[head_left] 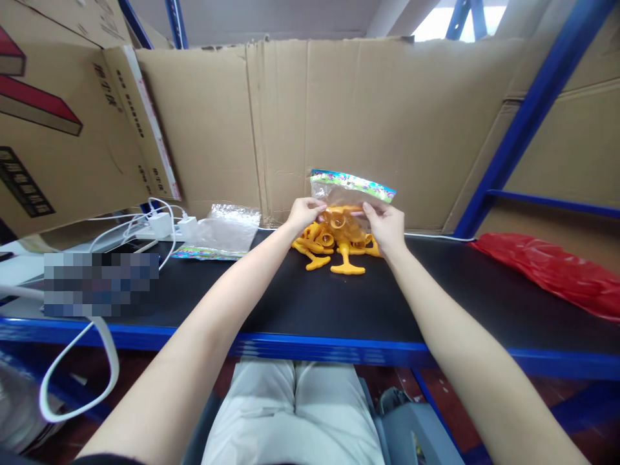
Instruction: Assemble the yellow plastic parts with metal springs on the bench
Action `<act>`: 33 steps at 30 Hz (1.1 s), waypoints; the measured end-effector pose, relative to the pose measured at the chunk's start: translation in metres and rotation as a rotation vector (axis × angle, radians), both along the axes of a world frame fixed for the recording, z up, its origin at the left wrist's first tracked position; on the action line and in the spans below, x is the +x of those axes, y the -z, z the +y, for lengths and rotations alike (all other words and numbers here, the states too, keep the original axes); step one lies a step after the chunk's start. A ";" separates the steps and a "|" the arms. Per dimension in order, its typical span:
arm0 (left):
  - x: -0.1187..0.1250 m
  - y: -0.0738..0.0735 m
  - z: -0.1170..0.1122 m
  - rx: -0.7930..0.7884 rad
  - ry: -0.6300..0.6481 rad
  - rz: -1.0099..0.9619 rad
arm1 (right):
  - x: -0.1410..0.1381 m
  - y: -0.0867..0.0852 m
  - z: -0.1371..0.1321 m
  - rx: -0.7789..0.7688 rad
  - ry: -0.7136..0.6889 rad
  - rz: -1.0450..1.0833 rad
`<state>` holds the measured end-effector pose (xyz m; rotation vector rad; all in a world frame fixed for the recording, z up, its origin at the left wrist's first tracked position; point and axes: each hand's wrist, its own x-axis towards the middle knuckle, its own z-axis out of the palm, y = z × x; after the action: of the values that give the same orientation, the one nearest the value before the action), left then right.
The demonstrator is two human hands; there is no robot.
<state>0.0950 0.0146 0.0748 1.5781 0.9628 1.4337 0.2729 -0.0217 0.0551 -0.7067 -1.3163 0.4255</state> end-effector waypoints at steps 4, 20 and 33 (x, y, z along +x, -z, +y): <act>0.006 -0.003 0.008 0.088 -0.010 -0.160 | -0.007 -0.010 -0.005 0.091 0.099 -0.063; -0.029 -0.045 -0.017 0.185 0.019 -0.153 | -0.023 -0.070 -0.011 0.203 -0.083 -0.093; -0.075 -0.044 -0.051 0.201 0.114 -0.491 | -0.036 -0.050 -0.036 0.241 -0.228 -0.110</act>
<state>0.0199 -0.0360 0.1186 1.2967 0.4468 1.7642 0.2368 -0.0576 0.1050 -0.3842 -1.5301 0.4065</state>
